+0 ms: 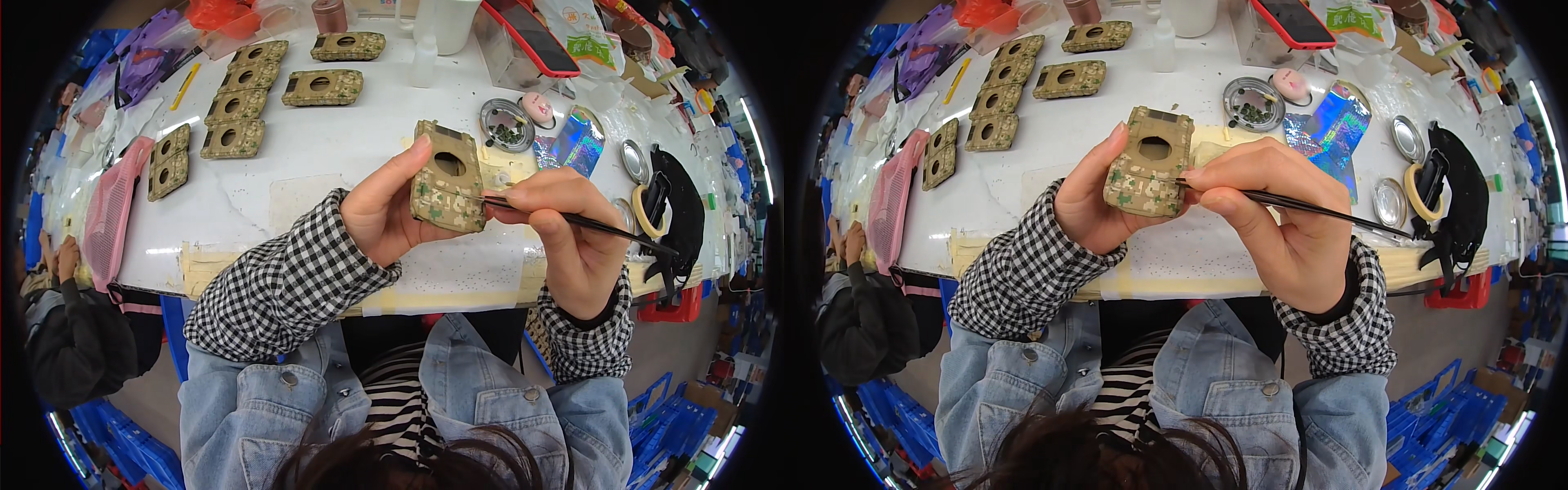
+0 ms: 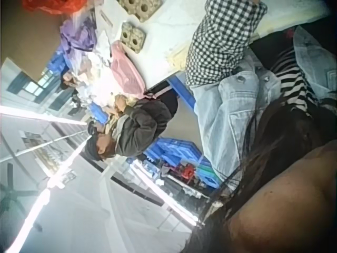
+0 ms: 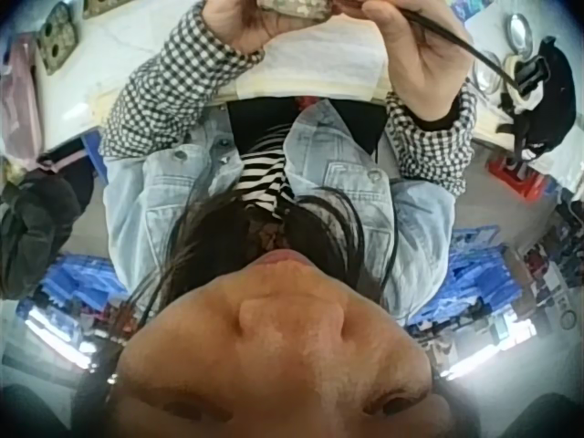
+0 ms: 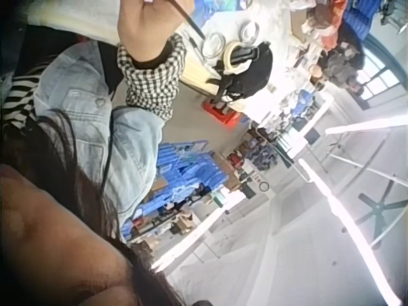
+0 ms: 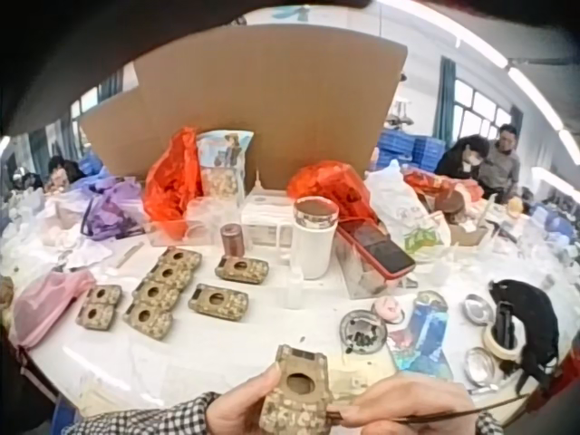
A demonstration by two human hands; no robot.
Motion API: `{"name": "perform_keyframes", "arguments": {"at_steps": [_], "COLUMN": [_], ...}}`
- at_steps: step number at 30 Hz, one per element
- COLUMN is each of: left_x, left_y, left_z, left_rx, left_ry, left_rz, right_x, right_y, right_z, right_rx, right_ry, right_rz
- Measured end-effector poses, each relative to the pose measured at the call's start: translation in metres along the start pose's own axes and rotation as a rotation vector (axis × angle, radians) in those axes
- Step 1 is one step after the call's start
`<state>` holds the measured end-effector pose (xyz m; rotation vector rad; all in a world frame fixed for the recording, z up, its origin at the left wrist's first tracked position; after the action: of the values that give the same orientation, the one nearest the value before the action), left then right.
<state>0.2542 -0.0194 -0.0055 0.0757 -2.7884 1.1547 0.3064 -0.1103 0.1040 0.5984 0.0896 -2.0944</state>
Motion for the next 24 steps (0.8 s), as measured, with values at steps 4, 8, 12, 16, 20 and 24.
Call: {"name": "perform_keyframes", "arguments": {"at_steps": [4, 8, 12, 16, 20, 24], "left_x": [0.0, -0.002, -0.003, -0.003, -0.004, -0.004], "left_y": [0.003, 0.01, 0.014, 0.016, 0.015, 0.017], "left_z": [0.0, 0.0, -0.001, -0.003, -0.003, -0.002], "left_rx": [0.089, 0.201, 0.254, 0.29, 0.3, 0.291], "left_ry": [-0.002, -0.021, -0.031, -0.051, -0.049, -0.043], "left_rz": [-0.005, -0.004, -0.004, 0.019, 0.038, 0.031], "right_x": [0.004, 0.013, 0.013, 0.014, 0.017, 0.016], "right_y": [0.009, 0.022, 0.028, 0.03, 0.024, 0.018], "right_z": [0.003, 0.005, 0.005, -0.01, -0.019, -0.02], "right_rx": [-0.075, -0.125, 0.398, 0.721, 0.813, 0.839], "right_ry": [0.055, 0.112, 0.178, 0.137, 0.168, 0.189], "right_rz": [-0.07, -0.202, -0.188, -0.204, -0.151, -0.145]}}
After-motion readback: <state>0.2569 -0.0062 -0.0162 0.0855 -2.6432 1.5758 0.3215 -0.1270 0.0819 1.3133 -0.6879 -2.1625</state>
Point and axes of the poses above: each hand's wrist, its own x-axis away from the middle knuckle, its own y-axis out of the back of the hand, z = x × y, the point moved 10 cm from there along -x, towards the middle knuckle, and after that the axes turned 9 degrees about -x, right-handed, at the moved point
